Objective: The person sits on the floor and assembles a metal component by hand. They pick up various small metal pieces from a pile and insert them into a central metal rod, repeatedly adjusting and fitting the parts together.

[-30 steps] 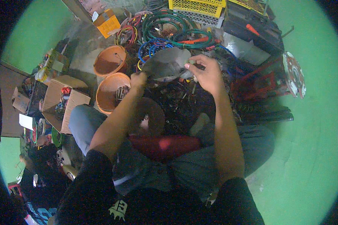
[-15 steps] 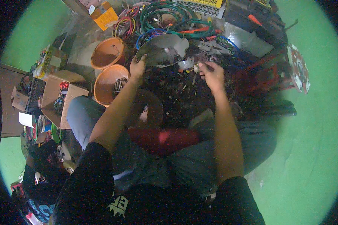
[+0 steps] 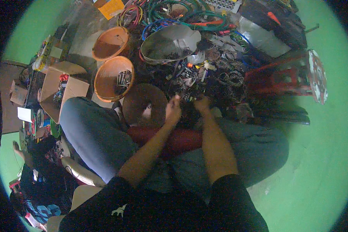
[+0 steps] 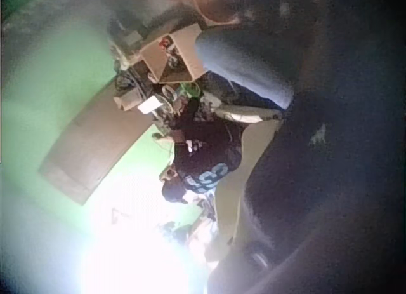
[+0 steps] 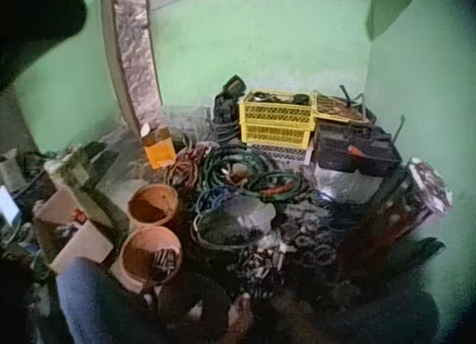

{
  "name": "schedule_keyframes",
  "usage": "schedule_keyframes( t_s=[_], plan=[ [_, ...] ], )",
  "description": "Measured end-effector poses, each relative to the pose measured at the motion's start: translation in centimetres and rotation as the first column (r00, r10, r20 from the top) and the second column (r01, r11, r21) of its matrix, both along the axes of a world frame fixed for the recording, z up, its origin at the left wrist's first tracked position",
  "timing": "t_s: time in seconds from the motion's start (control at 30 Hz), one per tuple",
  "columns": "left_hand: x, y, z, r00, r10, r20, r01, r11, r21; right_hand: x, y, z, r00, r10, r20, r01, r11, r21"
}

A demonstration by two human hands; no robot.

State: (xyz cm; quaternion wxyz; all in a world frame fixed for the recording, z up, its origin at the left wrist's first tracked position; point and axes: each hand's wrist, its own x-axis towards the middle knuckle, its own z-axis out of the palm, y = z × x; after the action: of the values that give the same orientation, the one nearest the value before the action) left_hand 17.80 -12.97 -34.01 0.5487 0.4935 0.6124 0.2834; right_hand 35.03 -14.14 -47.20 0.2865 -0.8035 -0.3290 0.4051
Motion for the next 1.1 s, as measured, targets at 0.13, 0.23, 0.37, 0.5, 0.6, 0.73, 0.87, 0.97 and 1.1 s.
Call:
schedule_keyframes(
  t_s=[0.13,0.23,0.37,0.5,0.6,0.73,0.87,0.97,1.1],
  plan=[
    [-0.1,-1.1,-4.3,0.925,-0.293,-0.243,0.243,0.946,-0.216,-2.4,-0.4,0.6,0.997,0.056,0.044,-0.058,0.997,0.041],
    [-1.5,-0.9,-9.6,0.982,-0.179,-0.068,0.149,0.939,-0.310,-3.7,0.6,1.6,0.999,0.000,0.035,-0.009,0.971,0.239],
    [-2.2,-0.2,-8.9,0.972,-0.234,-0.018,0.200,0.868,-0.454,-2.4,2.1,-1.1,0.955,-0.280,-0.098,0.292,0.946,0.138],
    [-1.4,0.3,-6.8,0.996,-0.052,0.072,0.084,0.816,-0.572,-1.3,0.6,-2.9,0.994,-0.094,0.062,0.093,0.995,0.024],
    [-1.4,0.1,-9.2,0.999,0.005,-0.037,-0.024,0.851,-0.525,-3.2,-0.5,-1.0,0.980,0.125,0.158,-0.134,0.990,0.051],
    [-1.9,-0.2,-11.8,0.998,0.062,0.029,-0.039,0.859,-0.511,-4.5,0.3,0.0,0.974,0.211,0.080,-0.208,0.977,-0.040],
    [-0.9,0.3,-9.9,0.969,0.224,0.108,-0.152,0.878,-0.454,-3.9,-0.3,-0.3,0.991,0.135,0.014,-0.135,0.991,-0.002],
    [-3.7,-0.2,-14.1,0.917,0.314,0.247,-0.086,0.759,-0.645,-3.1,0.5,-5.0,0.970,0.150,-0.193,-0.157,0.987,-0.020],
    [-2.6,0.6,-11.0,0.909,0.294,0.295,-0.034,0.758,-0.651,-1.7,0.7,-4.6,0.957,0.124,-0.262,-0.146,0.987,-0.065]
  ],
)
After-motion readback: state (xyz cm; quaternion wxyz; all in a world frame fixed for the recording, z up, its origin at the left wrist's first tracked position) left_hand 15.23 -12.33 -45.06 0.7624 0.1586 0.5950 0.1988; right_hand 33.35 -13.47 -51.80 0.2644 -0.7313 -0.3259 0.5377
